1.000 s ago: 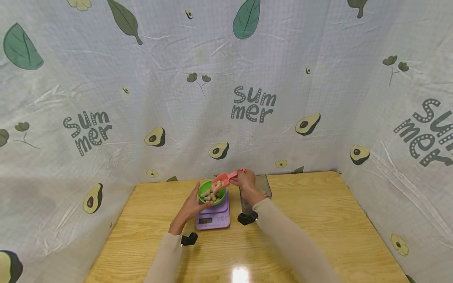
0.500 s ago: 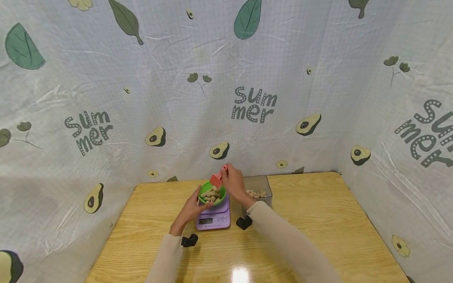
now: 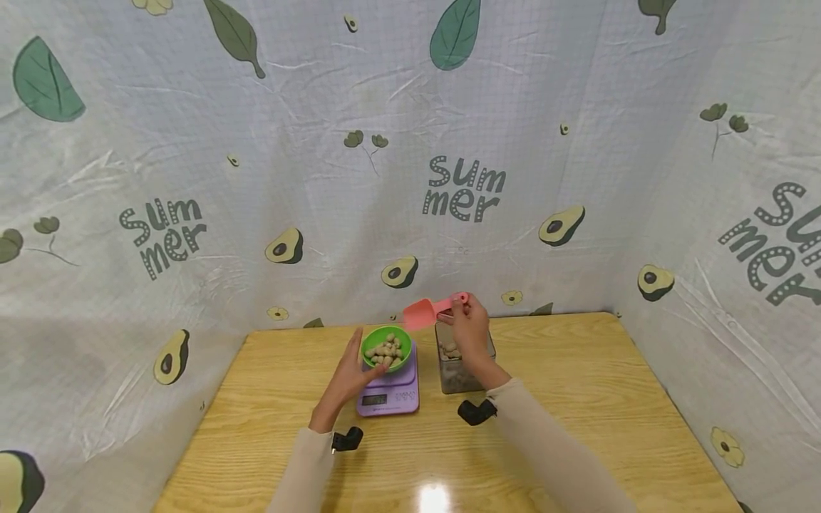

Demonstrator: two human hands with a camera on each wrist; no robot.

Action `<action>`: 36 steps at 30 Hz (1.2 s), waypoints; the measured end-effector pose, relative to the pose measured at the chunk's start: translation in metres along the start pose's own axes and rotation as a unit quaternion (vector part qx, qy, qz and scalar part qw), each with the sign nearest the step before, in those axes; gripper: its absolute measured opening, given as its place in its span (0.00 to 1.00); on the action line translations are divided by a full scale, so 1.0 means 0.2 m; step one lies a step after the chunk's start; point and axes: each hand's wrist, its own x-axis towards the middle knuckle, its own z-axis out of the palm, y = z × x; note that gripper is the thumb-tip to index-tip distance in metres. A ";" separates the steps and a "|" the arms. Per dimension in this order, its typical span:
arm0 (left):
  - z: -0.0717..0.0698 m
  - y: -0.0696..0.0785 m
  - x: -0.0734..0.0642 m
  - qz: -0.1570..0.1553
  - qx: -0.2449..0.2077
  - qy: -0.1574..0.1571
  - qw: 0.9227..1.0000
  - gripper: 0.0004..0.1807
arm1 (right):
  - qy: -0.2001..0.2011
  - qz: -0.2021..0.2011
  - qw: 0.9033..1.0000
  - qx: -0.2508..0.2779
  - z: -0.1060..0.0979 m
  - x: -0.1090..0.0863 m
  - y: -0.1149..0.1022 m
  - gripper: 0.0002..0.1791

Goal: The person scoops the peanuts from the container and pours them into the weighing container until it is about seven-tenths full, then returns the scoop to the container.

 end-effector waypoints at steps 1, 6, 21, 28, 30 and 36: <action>0.00 0.02 -0.01 0.006 -0.004 0.005 1.000 0.58 | 0.010 0.031 0.999 0.020 -0.04 0.00 0.00 0.17; 0.03 0.19 -0.02 0.052 -0.019 0.008 0.998 0.59 | 0.037 0.074 0.996 0.043 -0.20 0.00 -0.03 0.16; 0.31 0.41 0.09 0.072 0.020 -0.101 0.992 0.60 | -0.033 -0.038 0.971 -0.234 -0.38 0.01 0.03 0.17; 0.41 0.38 0.14 0.073 -0.014 -0.128 0.989 0.62 | -0.063 -0.077 0.942 -0.320 -0.36 0.03 0.11 0.11; 0.43 0.36 0.16 0.069 -0.021 -0.141 0.987 0.63 | -0.065 -0.091 0.931 -0.347 -0.35 0.05 0.13 0.10; 0.46 0.34 0.18 0.061 -0.039 -0.163 0.984 0.63 | -0.083 -0.136 0.891 -0.425 -0.32 0.09 0.21 0.08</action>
